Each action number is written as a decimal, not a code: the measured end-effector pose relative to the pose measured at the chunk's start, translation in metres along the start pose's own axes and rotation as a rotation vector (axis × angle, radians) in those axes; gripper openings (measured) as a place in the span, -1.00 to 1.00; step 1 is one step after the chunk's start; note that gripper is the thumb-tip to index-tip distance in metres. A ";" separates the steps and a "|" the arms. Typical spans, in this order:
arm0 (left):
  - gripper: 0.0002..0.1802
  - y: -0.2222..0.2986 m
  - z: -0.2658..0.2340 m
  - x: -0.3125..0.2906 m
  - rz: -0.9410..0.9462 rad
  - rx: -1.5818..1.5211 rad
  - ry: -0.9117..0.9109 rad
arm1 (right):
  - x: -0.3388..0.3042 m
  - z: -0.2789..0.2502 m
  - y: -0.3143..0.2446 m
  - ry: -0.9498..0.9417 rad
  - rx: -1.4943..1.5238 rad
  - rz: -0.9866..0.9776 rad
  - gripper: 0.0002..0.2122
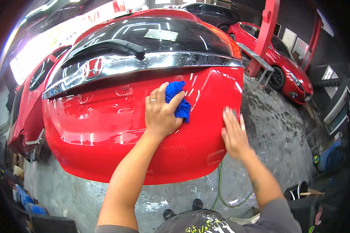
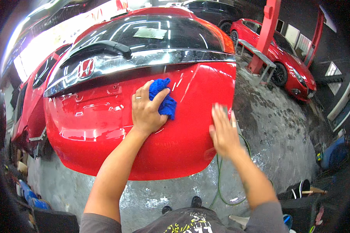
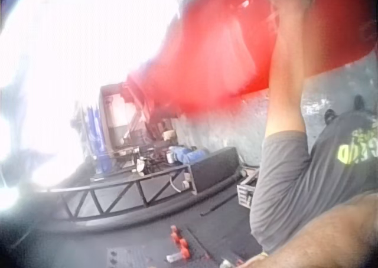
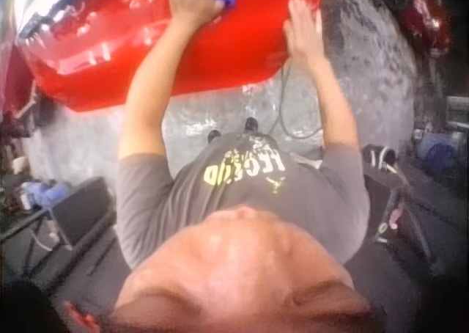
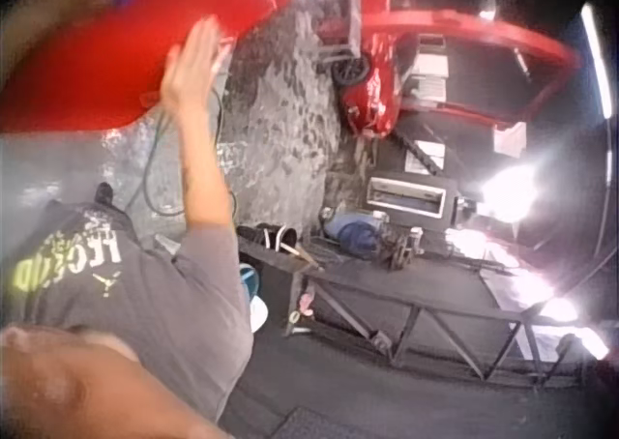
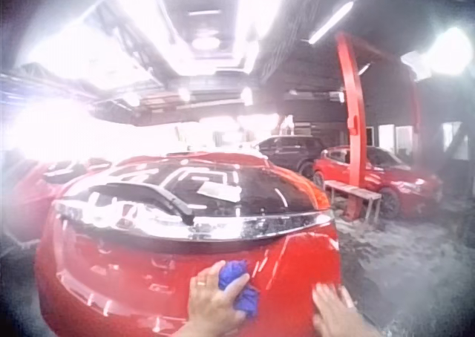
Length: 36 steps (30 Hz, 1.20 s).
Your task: The person wipes the rear trunk of a red car using a blue microfiber cloth and a small rectangular pad. They repeatedly rub the surface in circular and linear motions, occasionally dipping the cloth into a bucket of water to clean it before resuming the wiping process.
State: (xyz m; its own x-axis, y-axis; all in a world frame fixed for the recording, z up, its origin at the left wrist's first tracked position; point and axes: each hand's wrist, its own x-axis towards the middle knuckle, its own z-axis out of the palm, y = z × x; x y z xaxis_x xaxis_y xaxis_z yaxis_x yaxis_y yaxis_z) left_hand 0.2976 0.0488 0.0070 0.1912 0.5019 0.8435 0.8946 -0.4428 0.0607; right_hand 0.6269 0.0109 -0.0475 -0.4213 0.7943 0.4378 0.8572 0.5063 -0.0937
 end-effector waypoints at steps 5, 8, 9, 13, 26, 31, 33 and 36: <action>-0.27 0.023 0.010 0.018 0.045 -0.053 -0.002 | 0.132 -0.049 0.088 0.194 0.045 0.263 -0.38; -0.28 0.012 0.004 0.014 0.038 -0.028 -0.007 | 0.086 -0.011 0.055 0.235 -0.038 0.081 -0.39; -0.28 0.004 0.001 0.007 0.025 -0.009 0.000 | 0.055 -0.003 0.015 0.171 -0.002 0.062 -0.37; -0.31 0.000 0.003 0.002 0.012 0.004 0.004 | -0.024 0.009 -0.037 -0.021 -0.028 0.010 -0.32; -0.32 -0.001 0.006 -0.002 0.002 0.002 0.018 | -0.018 0.019 -0.066 0.034 0.076 -0.024 -0.31; -0.26 0.020 0.009 0.015 0.046 -0.037 0.012 | 0.116 -0.027 0.015 0.276 -0.006 0.107 -0.37; -0.24 0.019 0.008 0.015 0.049 -0.041 0.005 | 0.121 -0.030 0.012 0.272 0.023 0.141 -0.38; -0.23 0.004 0.004 0.008 0.027 0.000 0.015 | 0.072 0.003 -0.054 0.255 -0.053 0.040 -0.37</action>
State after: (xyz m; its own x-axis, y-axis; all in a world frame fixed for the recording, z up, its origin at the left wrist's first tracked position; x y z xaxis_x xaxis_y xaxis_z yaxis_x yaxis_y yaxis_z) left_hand 0.3045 0.0536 0.0118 0.2093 0.4788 0.8526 0.8892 -0.4560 0.0378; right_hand 0.5497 0.0417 -0.0134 -0.3045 0.6992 0.6469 0.8887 0.4530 -0.0712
